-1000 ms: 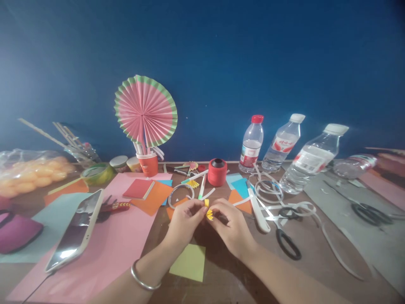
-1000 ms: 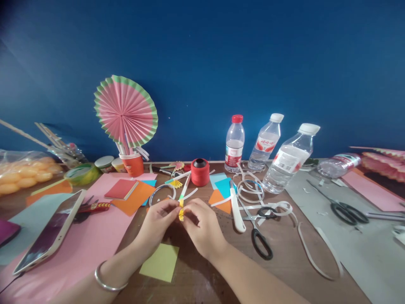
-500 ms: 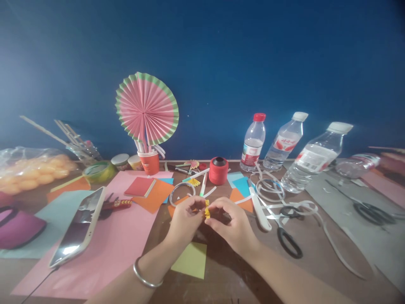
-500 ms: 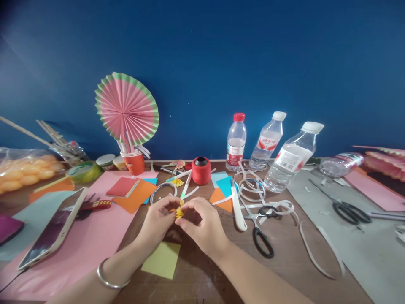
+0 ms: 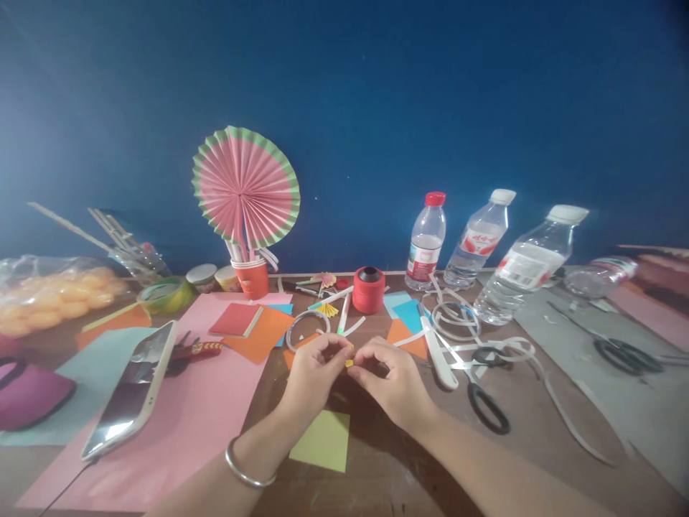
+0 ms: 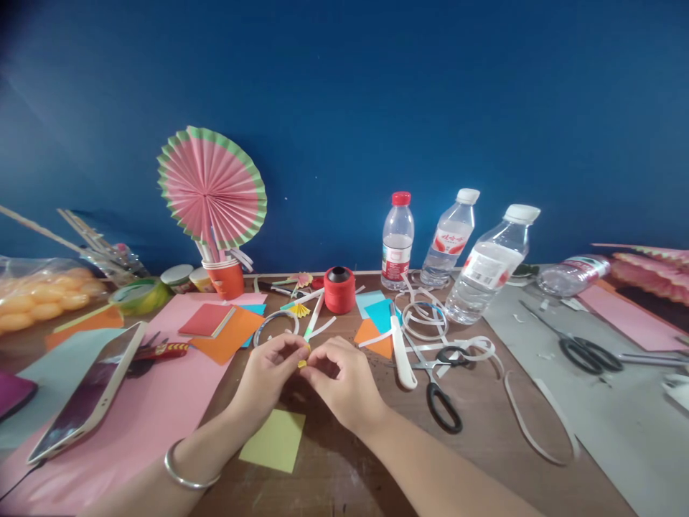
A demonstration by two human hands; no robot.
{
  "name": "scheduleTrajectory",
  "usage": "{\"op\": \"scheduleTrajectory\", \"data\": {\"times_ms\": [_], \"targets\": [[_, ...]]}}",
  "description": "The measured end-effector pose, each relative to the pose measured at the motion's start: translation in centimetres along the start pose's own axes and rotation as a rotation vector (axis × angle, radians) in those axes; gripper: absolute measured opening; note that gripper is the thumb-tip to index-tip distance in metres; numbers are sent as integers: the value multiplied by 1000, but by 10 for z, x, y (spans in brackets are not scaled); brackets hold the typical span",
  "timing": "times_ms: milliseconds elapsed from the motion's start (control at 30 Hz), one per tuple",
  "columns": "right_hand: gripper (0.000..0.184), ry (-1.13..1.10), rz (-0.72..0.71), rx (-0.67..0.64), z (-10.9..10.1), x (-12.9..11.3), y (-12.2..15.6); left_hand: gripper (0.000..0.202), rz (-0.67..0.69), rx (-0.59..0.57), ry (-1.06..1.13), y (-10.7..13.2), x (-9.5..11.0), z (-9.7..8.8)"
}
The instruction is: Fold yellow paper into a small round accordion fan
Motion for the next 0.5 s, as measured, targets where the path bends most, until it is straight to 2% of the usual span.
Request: {"op": "scheduleTrajectory", "data": {"times_ms": [200, 500], "targets": [[8, -34, 117, 35, -4, 15, -1, 12, -38, -34, 76, 0, -3, 3], [11, -43, 123, 65, -7, 16, -1, 11, 20, -70, -30, 1, 6, 4]]}}
Point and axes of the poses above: each hand's wrist, its own y-axis away from the middle knuckle, its own z-axis out of the palm, x = y × z, the point moved 10 cm from there along -y, towards the middle knuckle, and after that the axes turned 11 degrees about -x, right-handed, at the moved point
